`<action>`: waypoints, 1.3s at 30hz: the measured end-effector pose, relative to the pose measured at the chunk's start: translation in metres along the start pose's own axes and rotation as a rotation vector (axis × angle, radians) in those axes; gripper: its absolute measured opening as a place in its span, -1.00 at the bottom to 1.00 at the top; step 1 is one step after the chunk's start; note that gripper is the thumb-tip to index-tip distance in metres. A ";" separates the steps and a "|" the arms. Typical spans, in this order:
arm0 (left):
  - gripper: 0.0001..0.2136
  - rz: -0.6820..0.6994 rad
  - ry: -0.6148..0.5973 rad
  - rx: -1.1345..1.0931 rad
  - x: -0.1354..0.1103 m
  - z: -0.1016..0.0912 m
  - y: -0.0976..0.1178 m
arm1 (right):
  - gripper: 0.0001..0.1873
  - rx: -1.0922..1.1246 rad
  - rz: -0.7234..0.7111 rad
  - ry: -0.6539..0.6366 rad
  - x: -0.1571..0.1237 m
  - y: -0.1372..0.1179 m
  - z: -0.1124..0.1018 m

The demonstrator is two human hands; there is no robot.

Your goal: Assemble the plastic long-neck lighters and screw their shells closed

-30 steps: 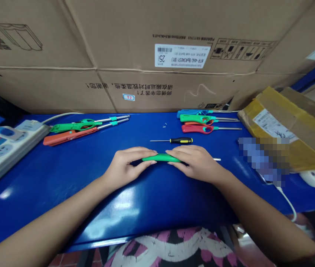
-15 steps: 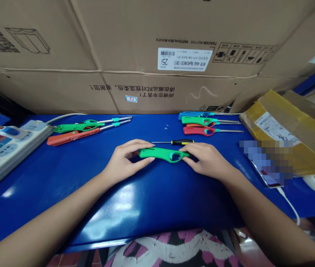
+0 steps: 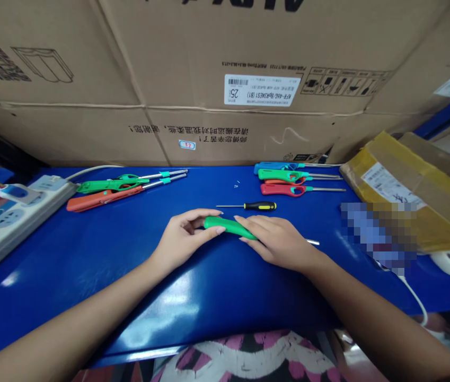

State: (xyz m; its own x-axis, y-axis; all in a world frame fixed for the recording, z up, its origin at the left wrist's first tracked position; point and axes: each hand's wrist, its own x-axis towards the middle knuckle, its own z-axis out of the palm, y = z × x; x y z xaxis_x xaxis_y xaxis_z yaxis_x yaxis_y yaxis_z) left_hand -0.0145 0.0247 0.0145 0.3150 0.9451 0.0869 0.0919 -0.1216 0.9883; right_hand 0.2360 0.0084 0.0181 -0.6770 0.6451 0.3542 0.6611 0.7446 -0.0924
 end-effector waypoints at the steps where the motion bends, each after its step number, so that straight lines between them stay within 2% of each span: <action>1: -0.60 0.003 -0.005 0.011 -0.001 0.001 0.001 | -0.55 -0.006 -0.003 -0.009 0.000 -0.001 0.002; 7: -0.65 -0.057 -0.026 0.038 -0.002 0.003 0.000 | -0.58 -0.008 0.033 -0.080 0.001 -0.004 0.005; 12: -0.64 -0.105 -0.071 0.102 -0.002 0.001 -0.003 | -0.55 0.103 0.050 -0.151 0.003 0.001 -0.011; 15: -0.69 0.060 -0.090 0.300 -0.001 -0.003 -0.006 | -0.54 0.200 0.137 -0.032 0.001 0.015 -0.017; 18: -0.71 0.300 -0.139 0.501 0.002 -0.009 -0.010 | -0.61 0.116 0.316 0.112 -0.001 0.032 -0.011; 20: -0.70 0.404 -0.183 0.573 0.003 -0.011 -0.012 | -0.63 0.037 0.363 0.101 -0.002 0.042 -0.004; 22: -0.70 0.450 -0.207 0.617 0.004 -0.012 -0.014 | -0.64 0.039 0.376 0.045 -0.003 0.049 0.003; 25: -0.73 0.450 -0.211 0.666 0.003 -0.011 -0.013 | -0.71 0.099 0.394 -0.032 -0.002 0.051 0.007; 28: -0.76 0.420 -0.216 0.688 0.002 -0.010 -0.012 | -0.77 0.139 0.444 -0.046 0.000 0.047 0.004; 31: -0.76 0.388 -0.223 0.689 0.001 -0.010 -0.012 | -0.76 0.168 0.554 -0.026 0.000 0.043 -0.001; 35: -0.75 0.334 -0.234 0.698 0.002 -0.010 -0.013 | -0.76 0.142 0.732 -0.065 0.001 0.041 -0.005; 39: -0.75 0.292 -0.234 0.684 0.003 -0.010 -0.014 | -0.77 0.143 0.811 -0.088 0.002 0.041 -0.005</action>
State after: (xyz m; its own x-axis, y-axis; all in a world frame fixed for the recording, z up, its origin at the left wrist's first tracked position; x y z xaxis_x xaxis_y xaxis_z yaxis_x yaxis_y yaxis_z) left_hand -0.0241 0.0317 0.0020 0.6001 0.7669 0.2276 0.5129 -0.5872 0.6262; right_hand 0.2637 0.0395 0.0199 -0.0338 0.9980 0.0534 0.9117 0.0527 -0.4074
